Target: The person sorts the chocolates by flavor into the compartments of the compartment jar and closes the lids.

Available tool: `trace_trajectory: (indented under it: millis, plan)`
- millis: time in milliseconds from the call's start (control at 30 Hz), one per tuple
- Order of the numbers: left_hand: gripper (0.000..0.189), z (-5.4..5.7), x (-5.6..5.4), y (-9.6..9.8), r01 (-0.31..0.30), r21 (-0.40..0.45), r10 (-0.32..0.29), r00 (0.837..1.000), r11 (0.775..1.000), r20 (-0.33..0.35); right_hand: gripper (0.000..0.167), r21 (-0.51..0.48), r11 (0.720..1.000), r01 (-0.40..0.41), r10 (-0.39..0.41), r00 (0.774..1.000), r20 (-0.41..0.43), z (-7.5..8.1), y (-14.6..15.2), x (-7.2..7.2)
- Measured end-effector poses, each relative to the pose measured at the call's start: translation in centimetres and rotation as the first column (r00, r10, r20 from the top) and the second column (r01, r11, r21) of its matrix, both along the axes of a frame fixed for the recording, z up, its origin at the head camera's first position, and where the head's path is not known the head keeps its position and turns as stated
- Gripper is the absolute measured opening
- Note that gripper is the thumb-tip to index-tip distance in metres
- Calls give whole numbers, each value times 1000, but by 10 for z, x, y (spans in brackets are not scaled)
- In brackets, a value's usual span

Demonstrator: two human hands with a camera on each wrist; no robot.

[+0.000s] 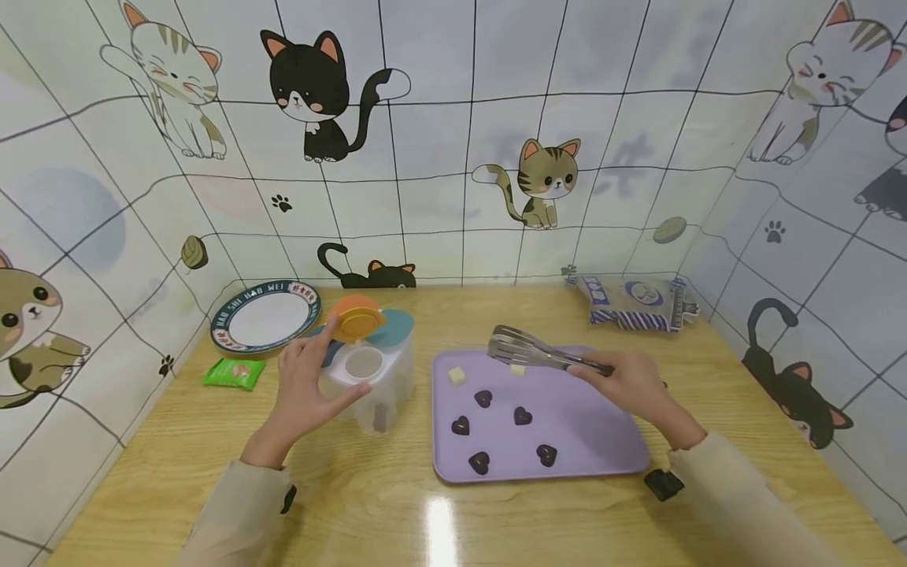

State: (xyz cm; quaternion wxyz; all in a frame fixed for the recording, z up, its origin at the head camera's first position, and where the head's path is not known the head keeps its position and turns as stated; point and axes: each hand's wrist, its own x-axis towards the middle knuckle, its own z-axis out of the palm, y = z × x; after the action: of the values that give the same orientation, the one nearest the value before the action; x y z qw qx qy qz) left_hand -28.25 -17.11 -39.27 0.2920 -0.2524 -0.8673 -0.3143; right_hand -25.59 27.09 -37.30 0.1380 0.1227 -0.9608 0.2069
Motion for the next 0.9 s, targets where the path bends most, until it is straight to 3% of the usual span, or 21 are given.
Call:
trace_trajectory:
  millis: [133, 400, 467, 633, 700, 767, 900]
  plan:
    - [98, 1, -1, -1, -1, 1, 1, 1000, 1000, 1, 35, -27, 995, -96, 93, 991, -101, 16, -35, -7]
    - [96, 0, 0, 0, 8, 1, -8, 1000, 1000, -6, 30, -27, 966, -258, 243, 936, -256, 37, -95, -12]
    - [96, 0, 0, 0, 5, -2, -5, 1000, 1000, -2, 29, -5, 954, -299, 282, 907, -311, 38, -108, -13]
    - [99, 0, 0, 0, -5, -13, 5, 1000, 1000, 25, 26, 71, 907, -416, 401, 799, -448, 34, -136, -15]
    - [99, -1, -1, 0, -3, -11, 4, 1000, 1000, 29, 26, 93, 891, -444, 433, 770, -468, 32, -144, -15]
    - [99, -1, -1, 0, 0, -6, 1, 1000, 1000, 29, 27, 111, 884, -455, 451, 761, -467, 30, -149, -16]
    - [98, -1, -2, -1, 4, 0, -4, 1000, 1000, 14, 27, 138, 887, -440, 452, 771, -448, 28, -156, -16]
